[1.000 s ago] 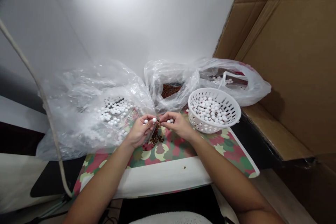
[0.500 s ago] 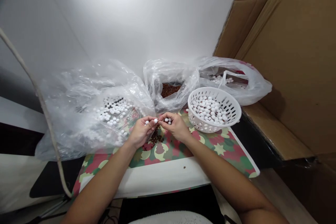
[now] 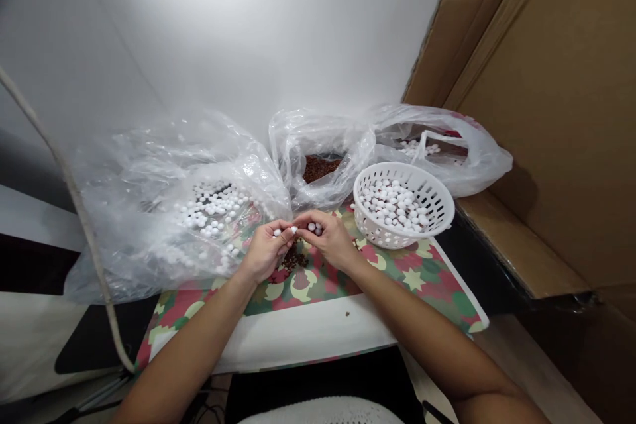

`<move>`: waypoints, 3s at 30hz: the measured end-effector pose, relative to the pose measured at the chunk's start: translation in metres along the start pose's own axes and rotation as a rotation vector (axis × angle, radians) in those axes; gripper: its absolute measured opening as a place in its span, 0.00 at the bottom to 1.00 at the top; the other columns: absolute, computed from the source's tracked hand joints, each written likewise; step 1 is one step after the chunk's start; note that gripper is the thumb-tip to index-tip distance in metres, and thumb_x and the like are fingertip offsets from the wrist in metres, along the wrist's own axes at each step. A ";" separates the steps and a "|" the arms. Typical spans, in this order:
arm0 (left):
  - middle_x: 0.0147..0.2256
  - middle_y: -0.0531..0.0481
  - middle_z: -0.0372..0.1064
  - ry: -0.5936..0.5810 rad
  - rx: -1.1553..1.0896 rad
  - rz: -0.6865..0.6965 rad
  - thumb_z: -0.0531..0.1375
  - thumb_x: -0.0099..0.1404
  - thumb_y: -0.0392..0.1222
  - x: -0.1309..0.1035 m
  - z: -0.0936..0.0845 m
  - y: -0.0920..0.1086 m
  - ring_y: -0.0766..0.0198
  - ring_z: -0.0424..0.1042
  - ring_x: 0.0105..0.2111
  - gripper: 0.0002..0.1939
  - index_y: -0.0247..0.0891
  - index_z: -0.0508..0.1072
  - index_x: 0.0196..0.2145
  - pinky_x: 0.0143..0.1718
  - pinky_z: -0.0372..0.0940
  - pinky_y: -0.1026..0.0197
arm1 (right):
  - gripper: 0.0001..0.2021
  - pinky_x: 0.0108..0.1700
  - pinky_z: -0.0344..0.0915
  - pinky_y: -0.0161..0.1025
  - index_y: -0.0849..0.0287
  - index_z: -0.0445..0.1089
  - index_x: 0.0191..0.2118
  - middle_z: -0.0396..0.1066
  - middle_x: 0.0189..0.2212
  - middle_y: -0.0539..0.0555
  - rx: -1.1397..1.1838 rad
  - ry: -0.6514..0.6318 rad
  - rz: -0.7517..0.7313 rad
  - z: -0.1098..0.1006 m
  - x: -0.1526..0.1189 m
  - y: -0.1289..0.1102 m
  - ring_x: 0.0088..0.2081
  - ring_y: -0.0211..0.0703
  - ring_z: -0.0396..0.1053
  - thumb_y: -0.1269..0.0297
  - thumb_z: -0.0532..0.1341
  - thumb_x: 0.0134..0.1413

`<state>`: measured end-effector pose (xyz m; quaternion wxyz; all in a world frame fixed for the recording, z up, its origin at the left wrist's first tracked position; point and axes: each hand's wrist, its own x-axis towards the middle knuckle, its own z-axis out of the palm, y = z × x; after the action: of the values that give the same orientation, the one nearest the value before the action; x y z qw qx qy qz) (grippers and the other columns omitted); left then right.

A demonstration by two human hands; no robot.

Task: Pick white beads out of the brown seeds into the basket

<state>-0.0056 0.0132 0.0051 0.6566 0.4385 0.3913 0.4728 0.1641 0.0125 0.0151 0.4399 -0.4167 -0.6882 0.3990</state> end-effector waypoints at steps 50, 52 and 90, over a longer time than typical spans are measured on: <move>0.26 0.45 0.62 -0.045 -0.032 -0.137 0.75 0.43 0.53 0.006 -0.009 0.006 0.76 0.52 0.18 0.31 0.28 0.69 0.35 0.16 0.41 0.73 | 0.16 0.40 0.56 0.28 0.66 0.67 0.36 0.65 0.33 0.52 0.091 -0.168 0.061 -0.013 0.008 0.011 0.36 0.30 0.60 0.55 0.59 0.54; 0.25 0.46 0.62 -0.052 -0.028 -0.133 0.75 0.44 0.53 0.006 -0.009 0.005 0.76 0.52 0.17 0.30 0.27 0.70 0.35 0.16 0.41 0.73 | 0.16 0.40 0.56 0.28 0.66 0.66 0.36 0.66 0.33 0.52 0.122 -0.191 0.082 -0.011 0.008 0.012 0.35 0.30 0.60 0.54 0.59 0.53; 0.33 0.42 0.59 -0.011 -0.346 -0.276 0.62 0.53 0.35 0.002 -0.014 0.027 0.68 0.62 0.26 0.11 0.30 0.64 0.33 0.15 0.49 0.73 | 0.10 0.49 0.58 0.37 0.60 0.70 0.41 0.67 0.41 0.55 -0.839 0.189 -0.220 -0.092 -0.009 -0.041 0.45 0.40 0.63 0.67 0.54 0.57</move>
<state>-0.0253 0.0223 0.0259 0.7826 0.2643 0.3569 0.4362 0.2441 0.0073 0.0776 0.3336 -0.5181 -0.7875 -0.0039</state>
